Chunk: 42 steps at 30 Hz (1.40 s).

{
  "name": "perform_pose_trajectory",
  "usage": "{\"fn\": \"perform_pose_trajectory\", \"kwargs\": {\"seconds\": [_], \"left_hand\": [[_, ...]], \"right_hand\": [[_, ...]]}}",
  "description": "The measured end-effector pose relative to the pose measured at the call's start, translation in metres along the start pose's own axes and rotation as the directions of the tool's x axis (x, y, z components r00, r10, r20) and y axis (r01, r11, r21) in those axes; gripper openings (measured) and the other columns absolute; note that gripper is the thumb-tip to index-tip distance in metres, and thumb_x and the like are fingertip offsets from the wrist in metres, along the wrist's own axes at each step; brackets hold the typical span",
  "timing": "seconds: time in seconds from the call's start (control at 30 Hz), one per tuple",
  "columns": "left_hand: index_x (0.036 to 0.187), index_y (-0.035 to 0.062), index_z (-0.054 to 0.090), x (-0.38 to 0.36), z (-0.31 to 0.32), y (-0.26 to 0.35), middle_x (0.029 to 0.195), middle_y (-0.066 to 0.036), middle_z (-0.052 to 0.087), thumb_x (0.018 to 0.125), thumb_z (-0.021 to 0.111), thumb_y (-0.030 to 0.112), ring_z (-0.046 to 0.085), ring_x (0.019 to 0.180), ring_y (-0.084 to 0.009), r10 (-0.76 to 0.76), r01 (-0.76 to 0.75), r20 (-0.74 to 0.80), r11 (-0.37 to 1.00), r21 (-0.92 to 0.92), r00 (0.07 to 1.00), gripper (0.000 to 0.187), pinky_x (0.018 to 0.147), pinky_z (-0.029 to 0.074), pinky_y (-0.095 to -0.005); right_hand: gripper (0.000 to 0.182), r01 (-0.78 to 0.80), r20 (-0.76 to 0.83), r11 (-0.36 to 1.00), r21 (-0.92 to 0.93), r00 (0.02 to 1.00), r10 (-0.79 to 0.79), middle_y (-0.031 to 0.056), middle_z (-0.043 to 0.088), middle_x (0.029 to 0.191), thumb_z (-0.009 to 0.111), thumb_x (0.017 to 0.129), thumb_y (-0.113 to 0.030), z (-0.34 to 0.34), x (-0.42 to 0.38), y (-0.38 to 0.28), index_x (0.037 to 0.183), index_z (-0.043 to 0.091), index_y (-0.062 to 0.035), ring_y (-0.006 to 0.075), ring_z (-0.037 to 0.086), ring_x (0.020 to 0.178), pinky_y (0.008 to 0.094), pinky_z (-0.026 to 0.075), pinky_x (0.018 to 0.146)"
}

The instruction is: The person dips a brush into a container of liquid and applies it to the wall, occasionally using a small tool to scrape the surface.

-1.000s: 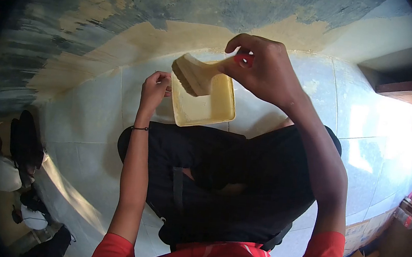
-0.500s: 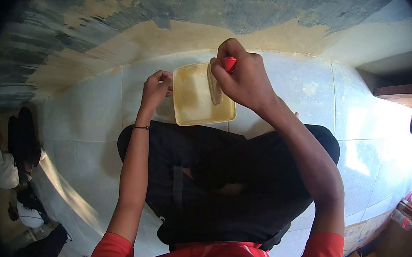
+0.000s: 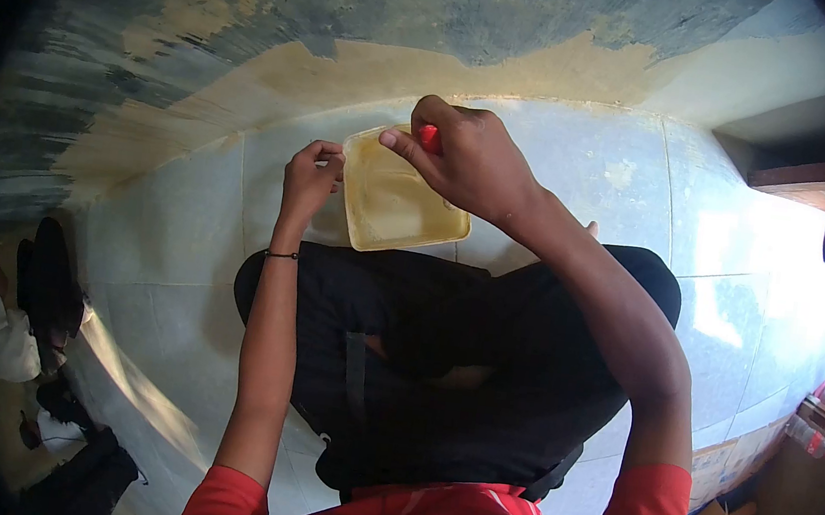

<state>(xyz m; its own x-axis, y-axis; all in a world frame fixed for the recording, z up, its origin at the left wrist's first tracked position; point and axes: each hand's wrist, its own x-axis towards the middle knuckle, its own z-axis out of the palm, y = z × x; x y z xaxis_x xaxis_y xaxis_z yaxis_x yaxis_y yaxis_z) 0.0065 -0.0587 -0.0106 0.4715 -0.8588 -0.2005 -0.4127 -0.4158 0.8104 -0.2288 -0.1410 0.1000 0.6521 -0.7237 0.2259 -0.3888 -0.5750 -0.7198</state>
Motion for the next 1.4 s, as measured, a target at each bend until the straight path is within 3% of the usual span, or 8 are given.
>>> {"fn": "perform_pose_trajectory", "kwargs": {"seconds": [0.03, 0.13, 0.27, 0.33, 0.43, 0.73, 1.03, 1.4], "left_hand": [[0.095, -0.0008, 0.065, 0.001, 0.000, -0.002, 0.088, -0.013, 0.070, 0.084, 0.060, 0.014, 0.068, 0.066, -0.0199, 0.011, -0.010, -0.005, 1.000, 0.020, 1.000, 0.019, 0.065, 0.053, -0.0316], [0.101, -0.0005, 0.064, 0.004, 0.000, -0.008, 0.091, -0.009, 0.068, 0.084, 0.061, 0.015, 0.066, 0.068, -0.0141, 0.044, -0.045, 0.013, 0.994, 0.102, 0.999, 0.023, 0.058, 0.054, -0.0274], [0.100, -0.0005, 0.064, -0.005, -0.001, -0.007, 0.091, -0.009, 0.069, 0.084, 0.061, 0.015, 0.066, 0.067, -0.0142, 0.072, -0.072, 0.006, 0.987, 0.142, 0.997, 0.022, 0.057, 0.053, -0.0274], [0.094, 0.0017, 0.065, -0.007, 0.000, -0.003, 0.089, -0.013, 0.070, 0.082, 0.063, 0.013, 0.069, 0.075, -0.0241, 0.005, -0.004, -0.016, 0.994, 0.109, 1.000, 0.017, 0.070, 0.053, -0.0336], [0.094, 0.0020, 0.065, -0.005, 0.000, -0.005, 0.090, -0.012, 0.070, 0.082, 0.063, 0.014, 0.069, 0.080, -0.0256, 0.018, -0.016, -0.014, 0.992, 0.121, 1.000, 0.017, 0.073, 0.053, -0.0341], [0.094, 0.0032, 0.066, 0.004, 0.001, -0.007, 0.091, -0.012, 0.070, 0.082, 0.063, 0.015, 0.068, 0.088, -0.0273, 0.068, -0.063, -0.029, 0.987, 0.149, 0.997, 0.017, 0.078, 0.052, -0.0352], [0.095, 0.0038, 0.065, 0.002, 0.000, -0.003, 0.092, -0.011, 0.070, 0.082, 0.063, 0.016, 0.068, 0.088, -0.0272, 0.067, -0.057, -0.038, 0.972, 0.229, 0.997, 0.017, 0.078, 0.052, -0.0354], [0.094, 0.0028, 0.065, 0.002, 0.001, -0.004, 0.091, -0.012, 0.070, 0.083, 0.063, 0.015, 0.068, 0.088, -0.0271, 0.081, -0.074, -0.037, 0.982, 0.175, 0.996, 0.016, 0.078, 0.052, -0.0353]], "right_hand": [[0.039, 0.002, 0.009, 1.000, -0.008, 1.000, -0.002, 0.0120, 0.055, 0.053, 0.062, 0.090, -0.039, 0.000, 0.000, 0.000, 0.078, 0.053, -0.0032, 0.0331, 0.061, 0.053, 0.0387, 0.047, 0.050], [0.039, 0.037, 0.003, 0.999, -0.034, 0.999, -0.037, 0.0116, 0.055, 0.052, 0.061, 0.090, -0.040, 0.002, -0.001, 0.002, 0.078, 0.053, -0.0037, 0.0337, 0.061, 0.052, 0.0389, 0.047, 0.049], [0.040, 0.049, 0.034, 0.998, -0.046, 0.998, -0.048, 0.0119, 0.056, 0.053, 0.061, 0.090, -0.041, 0.003, -0.008, -0.001, 0.077, 0.053, -0.0044, 0.0334, 0.061, 0.053, 0.0390, 0.047, 0.048], [0.039, 0.089, 0.038, 0.993, -0.080, 0.996, -0.086, 0.0116, 0.056, 0.053, 0.060, 0.090, -0.041, 0.003, -0.007, 0.000, 0.078, 0.052, -0.0048, 0.0330, 0.061, 0.052, 0.0392, 0.046, 0.048], [0.039, 0.138, 0.091, 0.973, -0.185, 0.988, -0.123, 0.0117, 0.058, 0.054, 0.059, 0.091, -0.041, 0.002, -0.007, -0.003, 0.080, 0.052, -0.0042, 0.0332, 0.061, 0.050, 0.0398, 0.047, 0.048], [0.041, 0.221, 0.172, 0.937, -0.271, 0.969, -0.179, 0.0132, 0.061, 0.056, 0.056, 0.092, -0.043, 0.007, 0.000, -0.008, 0.085, 0.051, -0.0024, 0.0334, 0.062, 0.051, 0.0405, 0.047, 0.047], [0.037, 0.158, 0.186, 0.946, -0.283, 0.977, -0.108, 0.0133, 0.060, 0.054, 0.056, 0.092, -0.039, 0.003, 0.005, -0.009, 0.087, 0.051, -0.0020, 0.0334, 0.062, 0.051, 0.0400, 0.047, 0.047], [0.037, 0.193, 0.202, 0.932, -0.307, 0.970, -0.134, 0.0128, 0.058, 0.051, 0.055, 0.092, -0.037, 0.009, 0.002, -0.011, 0.090, 0.052, -0.0009, 0.0340, 0.062, 0.051, 0.0409, 0.048, 0.048]]}}
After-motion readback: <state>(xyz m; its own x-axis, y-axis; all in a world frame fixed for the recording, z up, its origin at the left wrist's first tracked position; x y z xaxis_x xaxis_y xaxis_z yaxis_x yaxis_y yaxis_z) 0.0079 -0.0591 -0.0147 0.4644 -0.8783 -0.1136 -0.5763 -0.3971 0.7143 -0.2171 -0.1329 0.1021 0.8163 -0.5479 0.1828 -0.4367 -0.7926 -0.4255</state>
